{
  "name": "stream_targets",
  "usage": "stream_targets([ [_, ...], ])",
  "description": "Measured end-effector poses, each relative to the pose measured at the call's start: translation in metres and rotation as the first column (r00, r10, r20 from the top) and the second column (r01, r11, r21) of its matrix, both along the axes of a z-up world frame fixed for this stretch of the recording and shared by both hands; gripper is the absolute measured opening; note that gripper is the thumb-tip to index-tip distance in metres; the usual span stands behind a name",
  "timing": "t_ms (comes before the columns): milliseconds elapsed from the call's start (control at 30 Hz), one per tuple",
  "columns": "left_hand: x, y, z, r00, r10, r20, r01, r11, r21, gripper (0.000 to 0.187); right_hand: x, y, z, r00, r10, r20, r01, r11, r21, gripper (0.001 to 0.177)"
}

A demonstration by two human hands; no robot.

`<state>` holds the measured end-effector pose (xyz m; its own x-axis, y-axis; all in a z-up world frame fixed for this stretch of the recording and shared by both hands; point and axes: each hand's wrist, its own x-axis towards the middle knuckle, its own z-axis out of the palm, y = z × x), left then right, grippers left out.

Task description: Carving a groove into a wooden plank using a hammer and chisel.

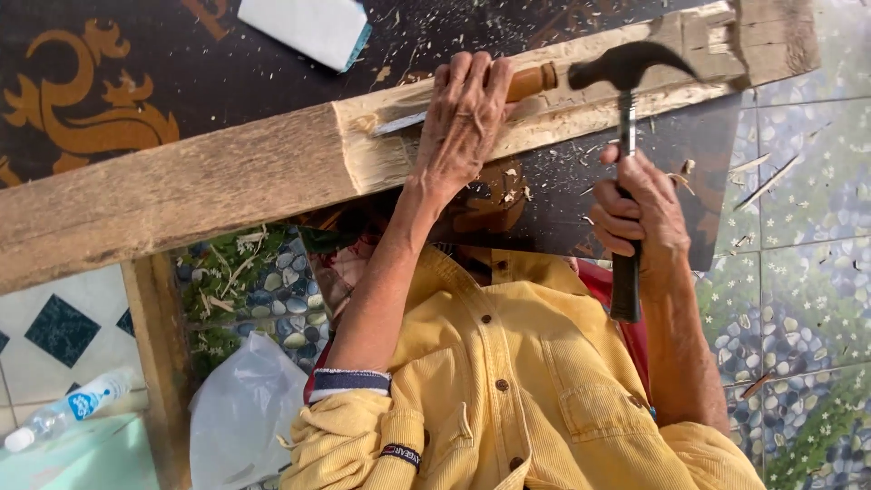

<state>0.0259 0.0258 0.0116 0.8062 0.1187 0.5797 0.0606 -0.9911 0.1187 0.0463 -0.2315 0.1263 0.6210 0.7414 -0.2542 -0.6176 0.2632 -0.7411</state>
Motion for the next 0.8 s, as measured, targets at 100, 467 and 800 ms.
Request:
stream_targets([
  [100,-0.006,0.002,-0.004,0.996,-0.008,-0.089,0.012,0.999,0.048,0.037,0.004,-0.001,-0.010,0.998,0.015,-0.058,-0.019,0.998,-0.055,0.019],
  [467,-0.005,0.005,-0.009,0.997,-0.046,-0.059,0.046,0.999,-0.017,0.053,0.014,-0.018,0.012,0.928,-0.090,0.360,0.284,0.799,-0.530,0.023],
  [800,-0.012,0.005,-0.032,0.977,-0.124,-0.172,0.068,0.953,-0.297,0.057,0.016,-0.006,0.013,0.899,0.192,0.394,0.094,0.794,-0.600,0.017],
])
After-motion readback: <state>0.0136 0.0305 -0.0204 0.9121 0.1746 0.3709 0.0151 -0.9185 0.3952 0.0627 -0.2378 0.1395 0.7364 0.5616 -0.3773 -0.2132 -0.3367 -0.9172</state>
